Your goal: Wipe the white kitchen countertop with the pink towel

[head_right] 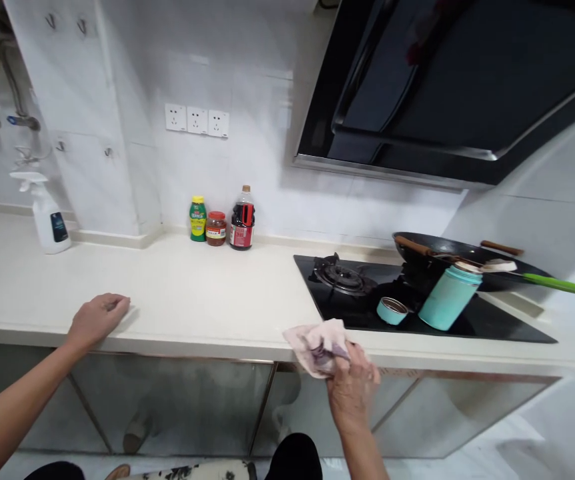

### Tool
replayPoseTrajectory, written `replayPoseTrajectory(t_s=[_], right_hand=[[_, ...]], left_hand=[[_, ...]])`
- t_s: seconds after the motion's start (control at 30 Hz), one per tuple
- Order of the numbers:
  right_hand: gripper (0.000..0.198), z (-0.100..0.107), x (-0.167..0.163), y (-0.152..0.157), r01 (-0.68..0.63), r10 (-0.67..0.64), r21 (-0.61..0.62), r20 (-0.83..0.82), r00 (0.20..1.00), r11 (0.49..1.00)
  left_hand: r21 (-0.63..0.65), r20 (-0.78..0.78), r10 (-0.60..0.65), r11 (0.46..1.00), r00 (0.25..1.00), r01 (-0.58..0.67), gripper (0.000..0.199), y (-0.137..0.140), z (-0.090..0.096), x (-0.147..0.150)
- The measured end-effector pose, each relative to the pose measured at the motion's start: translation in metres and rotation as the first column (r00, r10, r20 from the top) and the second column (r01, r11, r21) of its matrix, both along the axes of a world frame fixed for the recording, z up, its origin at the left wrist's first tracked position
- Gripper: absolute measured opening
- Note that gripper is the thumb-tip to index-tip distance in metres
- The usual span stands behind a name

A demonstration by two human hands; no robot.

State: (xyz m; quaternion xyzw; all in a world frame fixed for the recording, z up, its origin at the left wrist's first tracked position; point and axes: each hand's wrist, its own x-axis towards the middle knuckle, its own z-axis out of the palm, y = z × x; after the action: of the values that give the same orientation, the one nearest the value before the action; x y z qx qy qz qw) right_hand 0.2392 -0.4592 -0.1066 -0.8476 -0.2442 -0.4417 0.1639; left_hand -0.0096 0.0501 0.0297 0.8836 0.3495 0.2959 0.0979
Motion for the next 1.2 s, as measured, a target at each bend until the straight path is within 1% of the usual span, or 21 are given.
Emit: replayPoseTrajectory(t_s=[0.03,0.1,0.17,0.3,0.4,0.47,0.53,0.6,0.8,0.87,0.9,0.93,0.97,1.03,1.07,1.1,1.13,1.17,1.2], right_hand=[[0.045,-0.002,0.01,-0.014,0.082,-0.081,0.021,-0.021,0.996,0.996],[0.041,-0.004,0.029,-0.04,0.206,-0.202,0.062,-0.066,0.977,0.977],[0.038,-0.003,0.048,-0.064,0.272,-0.263,0.091,-0.103,0.959,0.958],[0.038,0.007,0.081,-0.106,0.324,-0.307,0.103,-0.154,0.939,0.94],[0.04,0.017,0.095,-0.123,0.321,-0.308,0.039,-0.198,0.931,0.946],[0.04,0.023,0.096,-0.124,0.292,-0.29,-0.026,-0.218,0.932,0.956],[0.041,0.025,0.09,-0.113,0.255,-0.266,-0.077,-0.222,0.938,0.964],[0.044,0.024,0.077,-0.091,0.22,-0.237,-0.102,-0.215,0.947,0.97],[0.048,0.013,0.015,0.007,0.087,-0.103,-0.094,-0.183,0.978,0.992],[0.055,0.013,-0.009,0.037,0.016,-0.033,-0.101,-0.177,0.984,0.995],[0.061,0.016,-0.021,0.051,-0.043,0.022,-0.115,-0.181,0.983,0.992],[0.067,0.021,-0.031,0.062,-0.13,0.105,-0.122,-0.194,0.975,0.984],[0.072,0.027,-0.04,0.072,-0.238,0.211,-0.103,-0.223,0.952,0.966],[0.072,0.046,-0.05,0.085,-0.422,0.411,0.023,-0.285,0.866,0.906],[0.067,0.057,-0.05,0.088,-0.467,0.476,0.107,-0.302,0.826,0.878],[0.062,0.07,-0.047,0.089,-0.471,0.505,0.184,-0.31,0.806,0.863],[0.057,0.082,-0.041,0.088,-0.444,0.5,0.237,-0.309,0.809,0.864],[0.054,0.095,-0.033,0.086,-0.411,0.482,0.268,-0.309,0.82,0.871],[0.054,0.106,-0.024,0.082,-0.368,0.441,0.264,-0.327,0.836,0.892]], left_hand=[[-0.004,-0.006,0.004,1.0,1.0,-0.004,0.039,0.0,0.0,0.0],[-0.015,-0.019,0.001,1.0,1.0,-0.001,0.04,0.0,0.001,0.001],[-0.036,-0.039,0.009,0.999,0.999,-0.011,0.041,-0.002,0.002,0.001],[-0.077,-0.057,0.04,0.996,0.998,-0.044,0.037,-0.007,0.007,0.001],[-0.079,-0.066,0.03,0.996,0.997,-0.035,0.035,-0.012,0.011,0.002],[-0.08,-0.078,0.029,0.996,0.997,-0.035,0.035,-0.015,0.013,0.003],[-0.095,-0.096,0.025,0.995,0.995,-0.035,0.037,-0.017,0.016,0.004],[-0.121,-0.114,0.03,0.992,0.993,-0.044,0.038,-0.017,0.018,0.005],[-0.136,-0.134,0.019,0.99,0.991,-0.037,0.044,-0.014,0.018,0.006],[-0.125,-0.125,0.019,0.991,0.992,-0.035,0.045,-0.013,0.015,0.006],[-0.111,-0.116,0.02,0.993,0.993,-0.032,0.045,-0.013,0.013,0.006],[-0.091,-0.107,0.016,0.995,0.994,-0.026,0.045,-0.012,0.012,0.006],[-0.072,-0.099,0.008,0.997,0.995,-0.015,0.045,-0.012,0.011,0.005],[-0.043,-0.089,-0.008,0.999,0.996,0.005,0.045,-0.012,0.008,0.004],[-0.037,-0.084,-0.013,0.999,0.996,0.01,0.046,-0.012,0.008,0.004],[-0.034,-0.078,-0.017,0.999,0.997,0.015,0.047,-0.012,0.007,0.003],[-0.033,-0.072,-0.023,0.999,0.997,0.021,0.048,-0.011,0.007,0.002],[-0.029,-0.066,-0.029,0.999,0.997,0.027,0.049,-0.011,0.006,0.002],[-0.023,-0.059,-0.035,0.999,0.998,0.034,0.049,-0.011,0.005,0.001]])
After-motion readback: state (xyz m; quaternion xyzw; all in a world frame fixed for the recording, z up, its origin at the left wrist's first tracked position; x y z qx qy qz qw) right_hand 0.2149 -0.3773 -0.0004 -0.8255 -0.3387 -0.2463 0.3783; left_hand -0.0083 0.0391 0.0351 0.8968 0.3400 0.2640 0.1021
